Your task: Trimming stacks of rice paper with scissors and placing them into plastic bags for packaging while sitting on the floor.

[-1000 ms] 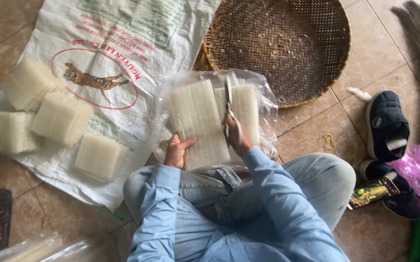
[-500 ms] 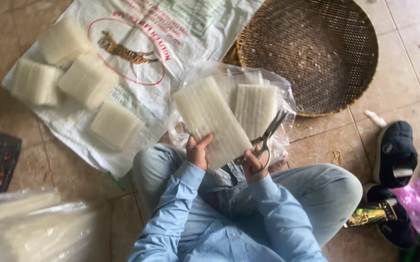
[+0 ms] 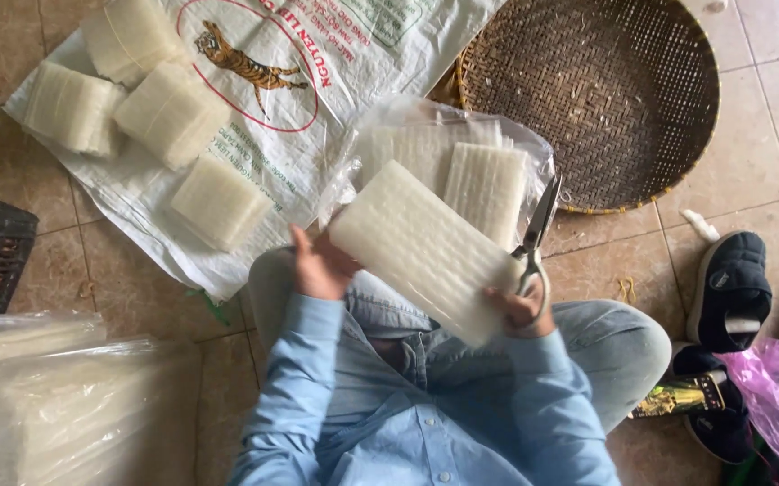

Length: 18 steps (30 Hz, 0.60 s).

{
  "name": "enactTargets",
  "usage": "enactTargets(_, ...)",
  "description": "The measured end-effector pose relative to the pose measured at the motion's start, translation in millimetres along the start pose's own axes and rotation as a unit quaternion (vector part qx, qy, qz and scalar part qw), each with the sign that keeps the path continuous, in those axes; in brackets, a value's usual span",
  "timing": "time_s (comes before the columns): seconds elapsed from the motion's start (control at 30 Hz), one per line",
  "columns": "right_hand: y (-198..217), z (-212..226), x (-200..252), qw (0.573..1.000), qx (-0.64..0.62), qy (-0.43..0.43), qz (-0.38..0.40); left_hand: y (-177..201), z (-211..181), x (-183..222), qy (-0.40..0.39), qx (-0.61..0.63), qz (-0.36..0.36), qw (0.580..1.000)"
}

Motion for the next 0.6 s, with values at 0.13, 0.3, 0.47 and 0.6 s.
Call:
enactTargets(0.13, 33, 10, -9, 0.981, 0.144, 0.014, 0.133, 8, -11, -3, 0.053, -0.190, 0.098, 0.975)
enactTargets(0.3, 51, 29, -10, 0.942, 0.281, -0.151, 0.105, -8, 16, 12, 0.044, -0.363, 0.013, 0.931)
enactTargets(0.47, 4, 102, -39, 0.943, 0.297, -0.123, 0.089, 37, 68, 7, 0.082, -0.356, -0.066, 0.929)
enactTargets(0.6, -24, 130, -53, 0.918, 0.368, -0.099, 0.112, 41, 101, 4, 0.051, -0.287, -0.025, 0.956)
Point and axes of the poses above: each hand's wrist, its own x-axis away from the middle knuckle, its own y-axis out of the back of the hand, z = x × y, the point moved 10 cm from there along -x, towards the middle knuckle, and after that the axes turned 13 degrees about y, right-handed, at the moved point
